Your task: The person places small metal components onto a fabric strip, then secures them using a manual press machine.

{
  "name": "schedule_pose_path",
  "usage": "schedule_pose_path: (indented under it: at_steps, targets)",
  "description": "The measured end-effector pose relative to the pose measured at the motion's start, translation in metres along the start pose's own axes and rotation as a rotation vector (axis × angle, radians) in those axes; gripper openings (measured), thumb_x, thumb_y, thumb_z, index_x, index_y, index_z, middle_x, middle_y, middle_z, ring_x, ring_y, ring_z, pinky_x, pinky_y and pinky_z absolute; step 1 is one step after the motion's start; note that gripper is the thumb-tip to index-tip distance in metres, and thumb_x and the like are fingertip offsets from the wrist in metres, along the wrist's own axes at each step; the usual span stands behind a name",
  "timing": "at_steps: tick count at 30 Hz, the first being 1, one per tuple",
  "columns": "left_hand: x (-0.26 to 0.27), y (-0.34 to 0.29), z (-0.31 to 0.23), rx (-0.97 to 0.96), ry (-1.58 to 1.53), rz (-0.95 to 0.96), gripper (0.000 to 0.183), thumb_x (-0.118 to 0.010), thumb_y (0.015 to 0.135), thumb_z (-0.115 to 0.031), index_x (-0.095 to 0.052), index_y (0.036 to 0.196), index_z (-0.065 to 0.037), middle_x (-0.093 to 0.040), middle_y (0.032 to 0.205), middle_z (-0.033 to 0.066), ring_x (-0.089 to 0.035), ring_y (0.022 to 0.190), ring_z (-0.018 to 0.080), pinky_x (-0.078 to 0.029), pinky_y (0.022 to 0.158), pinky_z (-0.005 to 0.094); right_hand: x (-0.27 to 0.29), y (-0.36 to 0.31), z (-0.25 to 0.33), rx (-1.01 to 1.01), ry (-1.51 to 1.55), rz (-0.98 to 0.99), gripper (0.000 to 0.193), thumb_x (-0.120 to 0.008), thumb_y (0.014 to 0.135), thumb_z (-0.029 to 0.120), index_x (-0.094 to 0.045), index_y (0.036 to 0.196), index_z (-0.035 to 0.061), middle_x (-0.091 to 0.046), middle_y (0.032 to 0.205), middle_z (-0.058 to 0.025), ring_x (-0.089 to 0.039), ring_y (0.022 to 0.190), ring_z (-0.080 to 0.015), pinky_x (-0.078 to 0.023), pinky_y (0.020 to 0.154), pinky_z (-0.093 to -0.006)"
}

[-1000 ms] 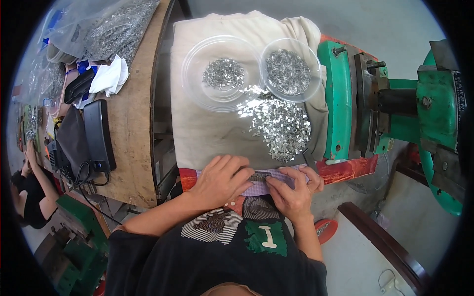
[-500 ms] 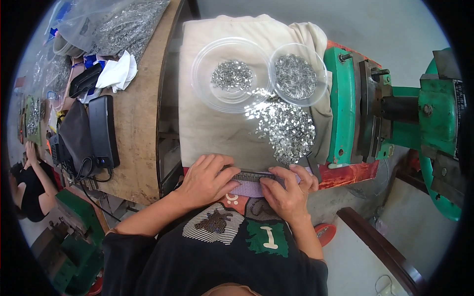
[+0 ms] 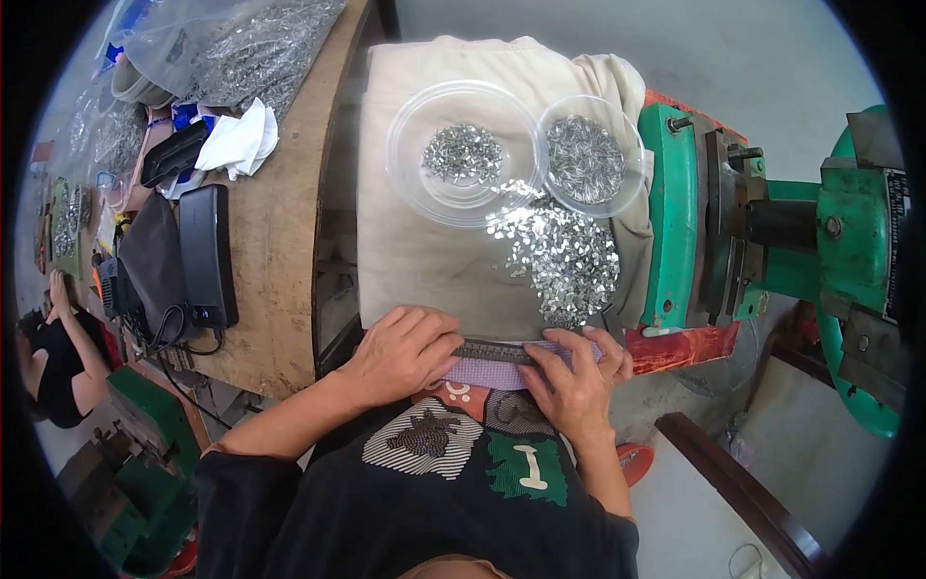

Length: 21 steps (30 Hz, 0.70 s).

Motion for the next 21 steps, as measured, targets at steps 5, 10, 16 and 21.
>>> schedule_pose_path:
  at_steps: [5,10,16,21]
  targets:
    - [0.01,0.009,-0.002,-0.076,0.054,-0.054,0.027,-0.074,0.077,-0.018,-0.067,0.099,-0.005,-0.062,0.105,0.0045,-0.06,0.098,0.0216,-0.046,0.083,0.0357,0.003,0.006,-0.002,0.052,0.005,-0.063,0.025,-0.082,0.072,0.031,-0.075,0.095,0.0248,-0.063,0.115,0.0112,-0.045,0.119,-0.0222,-0.026,0.094,-0.0443]
    - [0.009,0.018,0.01,0.021,0.043,-0.012,0.028,-0.078,0.075,-0.018,-0.068,0.099,-0.006,-0.063,0.102,0.0058,-0.062,0.091,0.0243,-0.047,0.08,0.0366,-0.002,0.022,-0.005,0.04,0.009,-0.029,0.025,-0.082,0.072,0.032,-0.075,0.095,0.0236,-0.064,0.112,0.0099,-0.046,0.118,-0.023,-0.028,0.094,-0.0425]
    - [0.013,0.016,0.012,0.019,0.022,-0.022,0.026,-0.075,0.078,-0.017,-0.069,0.101,-0.007,-0.064,0.102,0.0032,-0.061,0.094,0.0214,-0.048,0.081,0.0337,0.007,0.028,-0.004,0.029,0.075,-0.02,0.024,-0.083,0.071,0.032,-0.077,0.094,0.0268,-0.065,0.11,0.0092,-0.048,0.115,-0.0235,-0.029,0.093,-0.0421]
    - [0.017,0.016,0.009,-0.043,0.049,-0.075,0.024,-0.075,0.079,-0.017,-0.07,0.101,-0.008,-0.066,0.101,0.0022,-0.063,0.094,0.0208,-0.05,0.077,0.0327,0.004,0.028,0.007,0.078,0.098,-0.094,0.024,-0.084,0.069,0.029,-0.078,0.093,0.0289,-0.066,0.108,0.0087,-0.049,0.113,-0.0236,-0.029,0.094,-0.041]
Point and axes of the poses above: each hand's wrist, its own y-axis towards the middle knuckle, its own x-axis out of the back of the hand, z = x × y, the point moved 5 cm from there along y, towards the middle knuckle
